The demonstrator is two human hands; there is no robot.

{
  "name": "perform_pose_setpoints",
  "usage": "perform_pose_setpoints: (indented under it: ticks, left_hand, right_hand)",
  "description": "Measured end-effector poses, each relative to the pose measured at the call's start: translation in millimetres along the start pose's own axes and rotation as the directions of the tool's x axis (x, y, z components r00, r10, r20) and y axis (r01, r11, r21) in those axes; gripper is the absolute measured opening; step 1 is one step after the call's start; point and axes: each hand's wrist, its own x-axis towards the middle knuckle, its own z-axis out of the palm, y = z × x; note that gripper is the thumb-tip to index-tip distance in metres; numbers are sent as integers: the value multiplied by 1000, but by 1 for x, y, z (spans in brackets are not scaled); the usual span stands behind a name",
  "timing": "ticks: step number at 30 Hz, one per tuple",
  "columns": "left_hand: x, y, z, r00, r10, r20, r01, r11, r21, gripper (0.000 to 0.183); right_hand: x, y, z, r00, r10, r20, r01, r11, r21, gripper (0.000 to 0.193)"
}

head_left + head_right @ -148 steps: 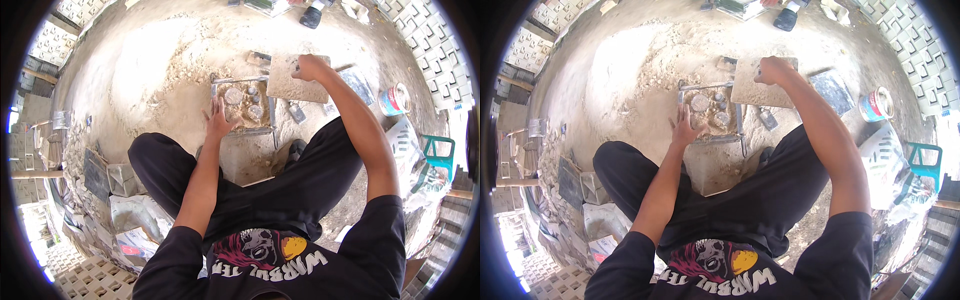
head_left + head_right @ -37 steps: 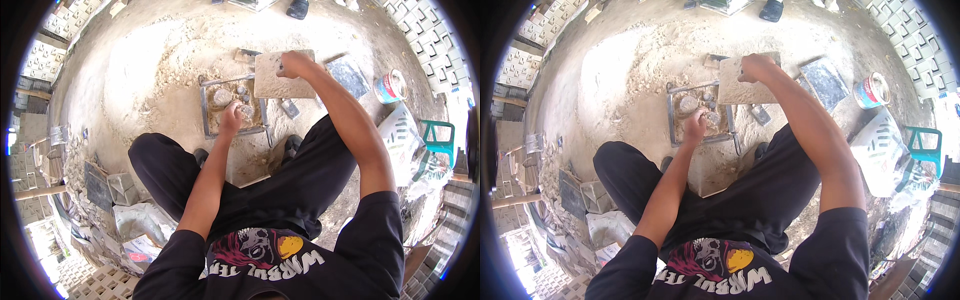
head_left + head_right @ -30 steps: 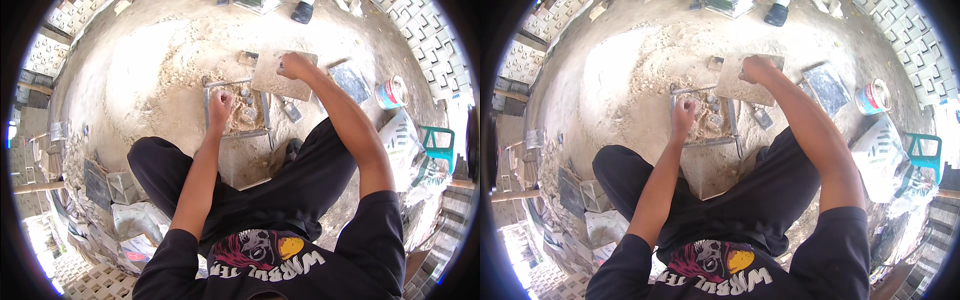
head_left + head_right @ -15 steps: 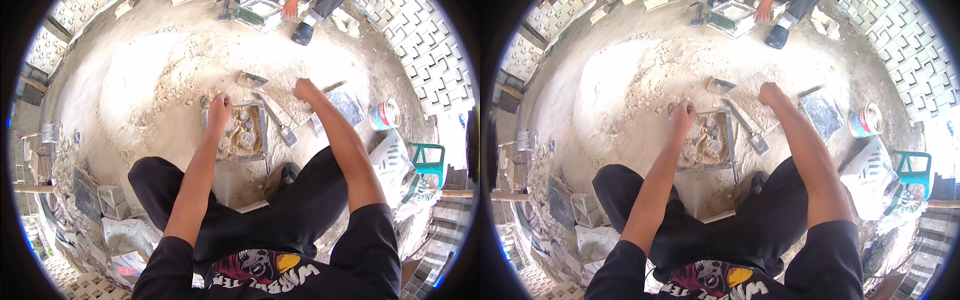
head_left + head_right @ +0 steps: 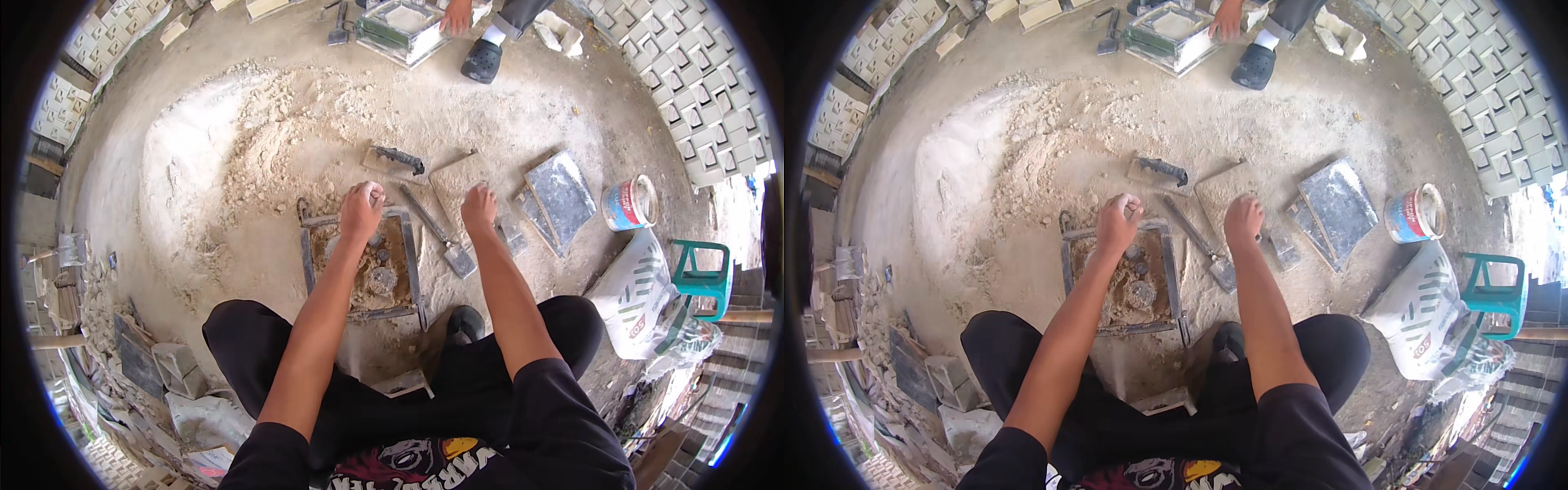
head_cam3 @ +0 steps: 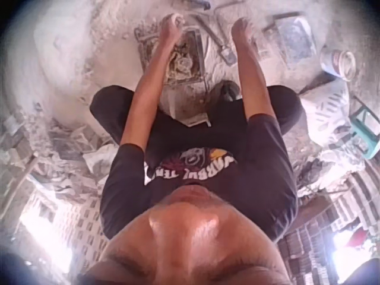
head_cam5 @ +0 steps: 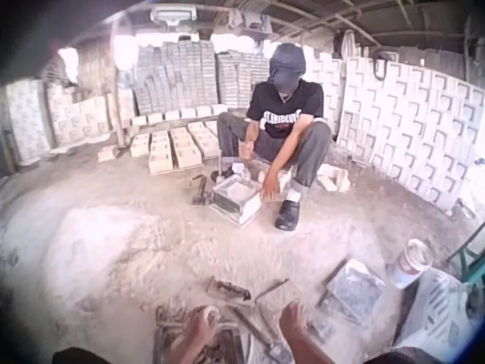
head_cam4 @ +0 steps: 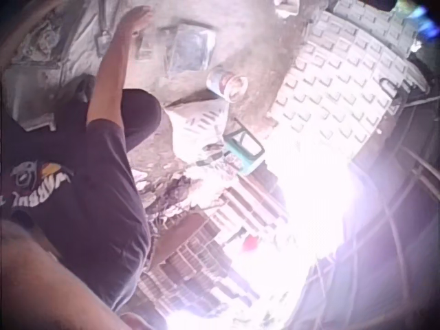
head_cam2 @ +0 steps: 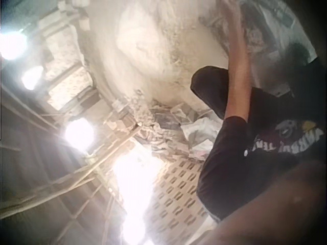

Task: The person uses a wooden mold and a small metal tool to form bricks from a pile of sandy material on the ground, pressing the material into the mold by hand and smoothing it.

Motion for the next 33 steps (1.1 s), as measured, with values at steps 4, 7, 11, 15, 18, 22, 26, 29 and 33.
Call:
perform_pose_setpoints:
  ticks: [4, 7, 11, 15, 18, 22, 26, 29, 33]
  left_hand:
    - [-1, -17, -2, 996, -2, -87, 1, 1000, -11, 18]
    - [-3, -11, -14, 989, 43, -139, -40, 999, 27, 21]
    - [-35, -11, -47, 999, -7, -34, 14, 979, 205, 29]
    - [-52, -7, -69, 1000, 12, -10, -9, 963, 271, 36]
    - [-39, 4, -75, 998, 44, -39, -37, 984, 176, 39]
    - [-60, -3, -90, 998, -7, -56, 18, 980, 199, 40]
    - [-48, 23, -116, 995, 62, 72, -80, 960, 269, 45]
    - [-42, 59, -149, 964, 181, 196, -246, 887, 390, 46]
    - [-47, 105, -195, 914, 143, 379, -290, 883, 369, 46]
  right_hand:
    - [-12, -71, 1, 872, -480, 93, 473, 877, 84, 30]
    - [-33, -77, 49, 939, -344, -32, 344, 939, 19, 35]
    - [-39, -68, 51, 876, -380, 295, 377, 923, 70, 39]
    - [-36, -74, 50, 830, -472, 297, 458, 881, 120, 43]
    - [-8, -46, 51, 847, -531, -34, 528, 832, 168, 45]
    - [-12, -77, -43, 991, -132, -17, 113, 768, 631, 57]
    - [-30, -107, -160, 991, 135, -22, -62, 586, 808, 65]
    - [-46, -129, -228, 990, 138, -41, -26, 452, 891, 61]
    - [-86, -160, -276, 999, 29, -31, 27, 139, 990, 41]
